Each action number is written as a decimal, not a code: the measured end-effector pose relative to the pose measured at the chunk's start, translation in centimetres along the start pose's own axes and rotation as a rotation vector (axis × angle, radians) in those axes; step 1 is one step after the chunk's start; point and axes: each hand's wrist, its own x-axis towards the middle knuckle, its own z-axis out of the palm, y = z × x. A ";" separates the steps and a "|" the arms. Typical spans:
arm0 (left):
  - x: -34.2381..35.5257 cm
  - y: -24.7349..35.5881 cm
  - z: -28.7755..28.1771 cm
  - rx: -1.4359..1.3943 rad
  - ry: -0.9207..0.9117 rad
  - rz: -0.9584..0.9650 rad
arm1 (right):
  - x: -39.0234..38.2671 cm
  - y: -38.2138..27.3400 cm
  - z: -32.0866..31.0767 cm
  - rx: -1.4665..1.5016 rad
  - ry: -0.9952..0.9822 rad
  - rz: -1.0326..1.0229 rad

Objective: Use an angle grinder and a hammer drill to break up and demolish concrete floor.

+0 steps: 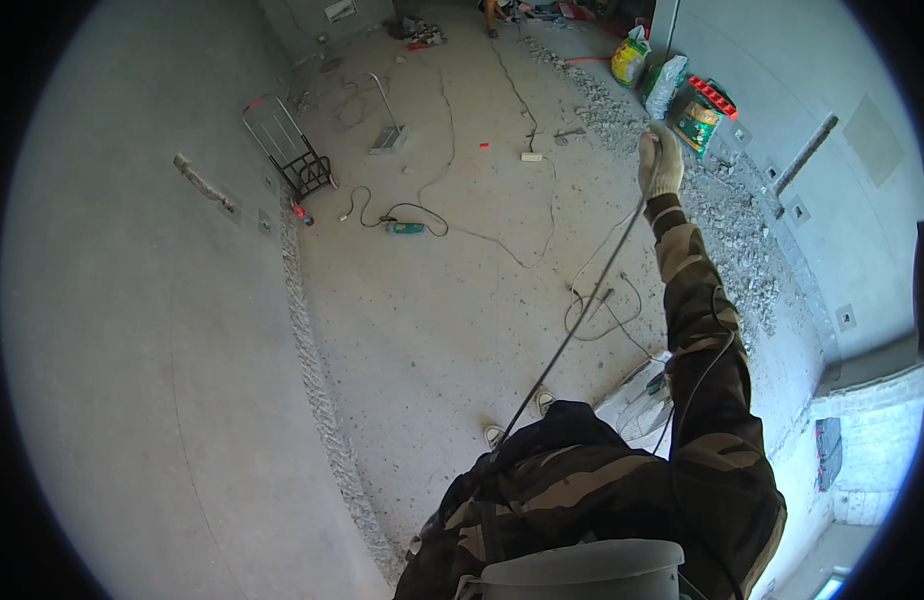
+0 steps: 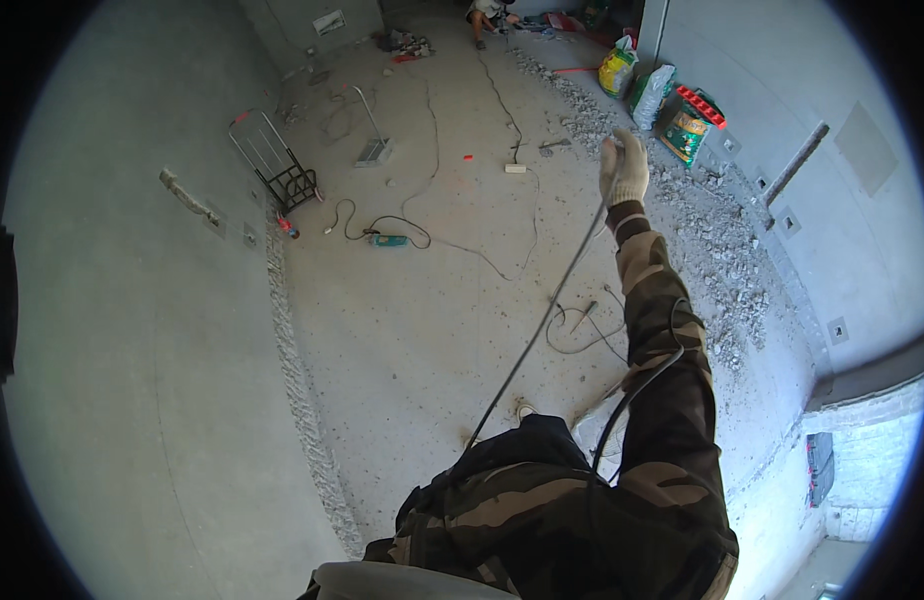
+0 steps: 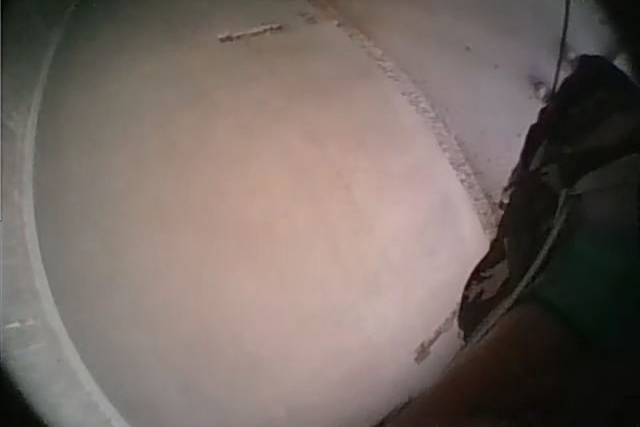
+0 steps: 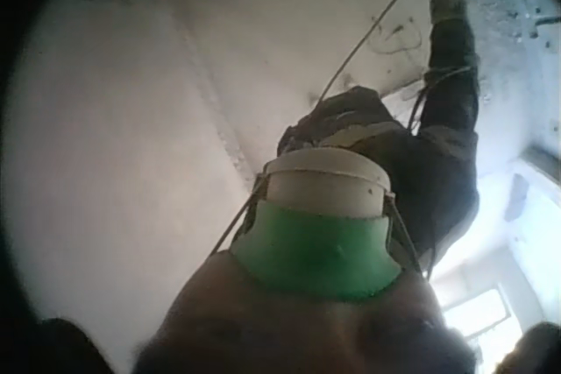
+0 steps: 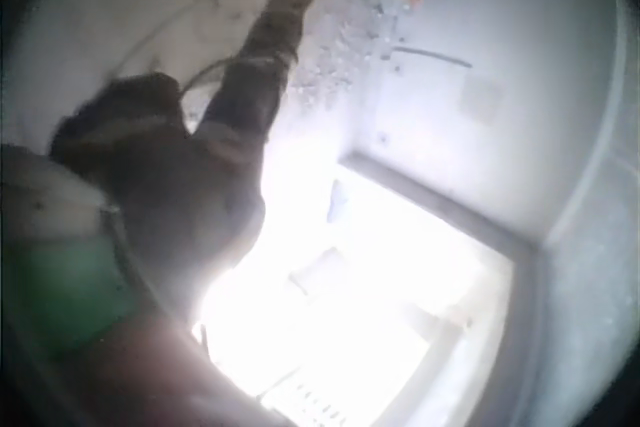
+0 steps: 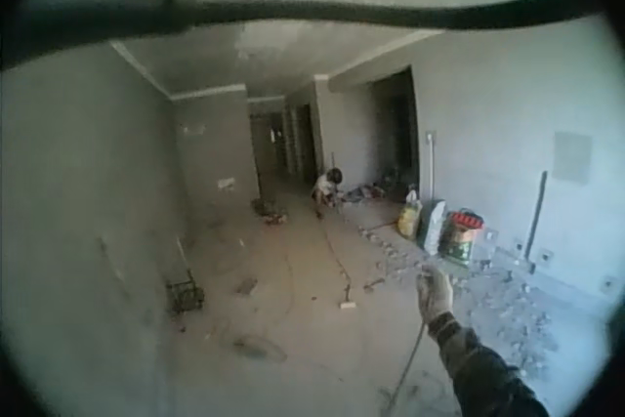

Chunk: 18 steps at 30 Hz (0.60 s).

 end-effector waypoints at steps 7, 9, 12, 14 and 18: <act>2.4 0.4 -2.2 0.173 -0.089 -0.031 | 13.7 -5.7 -6.3 0.209 0.124 0.399; 2.9 0.5 -2.6 0.207 -0.106 -0.030 | 15.3 -5.6 -8.1 0.074 0.021 0.502; 3.6 0.5 -3.0 0.243 -0.137 -0.033 | 14.4 -6.5 -8.4 0.137 -0.113 0.528; 3.9 0.6 -3.2 0.277 -0.146 -0.029 | 12.1 -8.1 -8.9 0.327 -0.145 0.363; 4.4 1.1 -3.4 0.331 -0.160 -0.029 | 9.0 -13.2 -12.3 0.379 -0.245 0.093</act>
